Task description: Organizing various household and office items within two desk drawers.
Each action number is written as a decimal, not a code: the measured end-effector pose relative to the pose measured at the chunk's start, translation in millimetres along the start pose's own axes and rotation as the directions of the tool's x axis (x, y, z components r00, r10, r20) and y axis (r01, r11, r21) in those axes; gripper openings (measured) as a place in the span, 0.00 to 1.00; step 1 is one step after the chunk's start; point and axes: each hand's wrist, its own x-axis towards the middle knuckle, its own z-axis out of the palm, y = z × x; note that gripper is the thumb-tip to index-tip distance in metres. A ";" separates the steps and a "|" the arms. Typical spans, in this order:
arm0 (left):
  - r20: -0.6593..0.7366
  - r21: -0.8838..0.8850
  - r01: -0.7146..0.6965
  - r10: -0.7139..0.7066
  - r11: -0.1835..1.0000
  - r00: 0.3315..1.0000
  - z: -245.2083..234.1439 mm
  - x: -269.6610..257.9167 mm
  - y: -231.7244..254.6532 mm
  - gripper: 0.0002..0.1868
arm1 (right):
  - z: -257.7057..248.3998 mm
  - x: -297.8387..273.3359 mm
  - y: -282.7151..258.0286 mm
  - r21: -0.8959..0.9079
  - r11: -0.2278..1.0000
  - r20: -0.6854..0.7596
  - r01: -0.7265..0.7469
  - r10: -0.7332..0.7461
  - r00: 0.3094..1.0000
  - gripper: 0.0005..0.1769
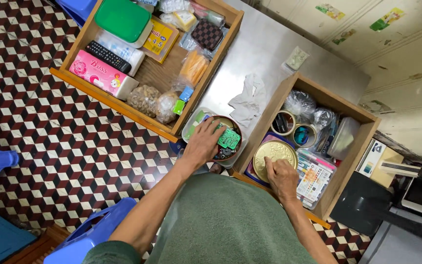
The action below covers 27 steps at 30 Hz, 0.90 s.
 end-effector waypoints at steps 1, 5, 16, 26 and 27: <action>0.001 0.000 0.000 0.000 1.000 1.000 3.7 5.7 -1.9 0.36 | 1.7 -2.7 2.4 0.000 1.000 0.001 -0.001 0.001 1.000 0.26; 0.129 0.070 -0.053 0.043 0.996 0.991 41.1 20.8 -16.7 0.39 | 16.6 -15.3 18.7 0.087 0.981 0.119 -0.172 0.161 0.980 0.29; 0.135 -0.133 -0.087 0.105 0.987 0.985 -25.1 12.8 -13.7 0.38 | 5.1 -4.9 -2.2 0.310 0.906 0.169 -0.289 0.247 0.954 0.31; 0.349 -0.906 0.423 -0.622 -0.031 0.701 -54.0 -23.7 -6.2 0.34 | 7.8 23.1 -31.8 0.441 0.872 0.206 -0.212 0.132 0.970 0.27; 0.425 -0.895 0.388 -0.686 -0.220 0.590 -41.6 -27.9 -11.5 0.37 | 7.6 30.2 -43.0 0.427 0.898 0.173 -0.110 0.038 0.984 0.23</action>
